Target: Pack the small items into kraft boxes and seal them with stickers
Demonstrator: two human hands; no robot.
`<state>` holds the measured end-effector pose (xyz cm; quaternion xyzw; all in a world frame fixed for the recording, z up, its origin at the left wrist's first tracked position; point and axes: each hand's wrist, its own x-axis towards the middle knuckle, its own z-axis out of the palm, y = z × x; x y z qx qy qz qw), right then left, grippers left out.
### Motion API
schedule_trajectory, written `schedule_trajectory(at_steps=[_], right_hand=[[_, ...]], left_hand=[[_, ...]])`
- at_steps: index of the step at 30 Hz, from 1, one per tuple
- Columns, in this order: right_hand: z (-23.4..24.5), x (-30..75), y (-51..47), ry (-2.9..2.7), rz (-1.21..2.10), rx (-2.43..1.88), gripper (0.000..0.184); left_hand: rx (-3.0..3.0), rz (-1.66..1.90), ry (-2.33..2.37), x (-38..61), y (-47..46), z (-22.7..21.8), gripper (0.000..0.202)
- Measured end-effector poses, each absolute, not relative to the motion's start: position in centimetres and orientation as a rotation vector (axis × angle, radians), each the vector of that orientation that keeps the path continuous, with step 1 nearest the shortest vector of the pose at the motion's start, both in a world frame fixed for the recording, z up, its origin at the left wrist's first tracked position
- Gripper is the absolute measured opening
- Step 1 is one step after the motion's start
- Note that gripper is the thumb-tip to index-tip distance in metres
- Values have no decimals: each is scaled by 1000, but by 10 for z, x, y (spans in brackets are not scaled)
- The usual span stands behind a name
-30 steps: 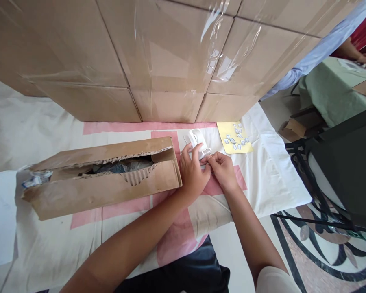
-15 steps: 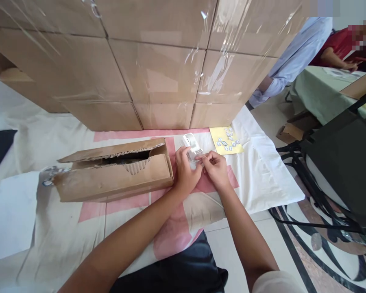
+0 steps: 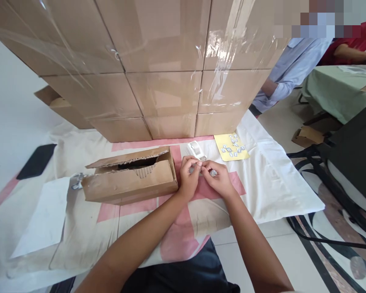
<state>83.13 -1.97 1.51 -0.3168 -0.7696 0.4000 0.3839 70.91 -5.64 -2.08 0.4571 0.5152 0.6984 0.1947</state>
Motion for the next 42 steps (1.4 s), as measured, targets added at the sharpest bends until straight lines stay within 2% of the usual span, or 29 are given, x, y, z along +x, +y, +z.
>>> schedule_trajectory(at_steps=[10, 14, 17, 20, 22, 24, 27, 30, 32, 35, 38, 42], right_hand=[[10, 837, -9, -1903, 1075, -900, 22], [17, 837, -11, -1937, 957, -1010, 29], [23, 835, -16, -1957, 913, -1049, 28], [33, 827, -24, -1956, 834, -889, 21], [49, 816, -32, -1998, 722, -712, 12], [72, 797, -44, -2052, 609, -519, 8], [115, 755, -67, -2243, 488, -299, 14], [148, 708, -89, -2601, 377, -339, 26], [158, 681, -99, -2829, 328, -435, 37], [158, 658, -108, -3018, 319, -521, 45], [148, 650, -110, -3058, 295, -530, 49], [137, 649, -107, -3066, 321, -538, 58]], left_hand=[[1557, 2038, 1447, 710, -69, -17, 22], [1921, 1974, 1288, 720, -78, -4, 26], [2294, 1798, 1044, 726, -104, 14, 23], [2474, 1647, 984, 709, -153, 35, 16], [2391, 1792, 1116, 680, -190, 49, 12], [2310, 1719, 1330, 642, -225, 59, 10], [2139, 1710, 1759, 584, -263, 68, 11], [1907, 1731, 2139, 536, -288, 72, 16], [1734, 1708, 2323, 513, -299, 78, 31], [1481, 1778, 2443, 491, -304, 96, 48], [1365, 1722, 2434, 482, -298, 115, 45], [1399, 1412, 2319, 484, -274, 128, 46]])
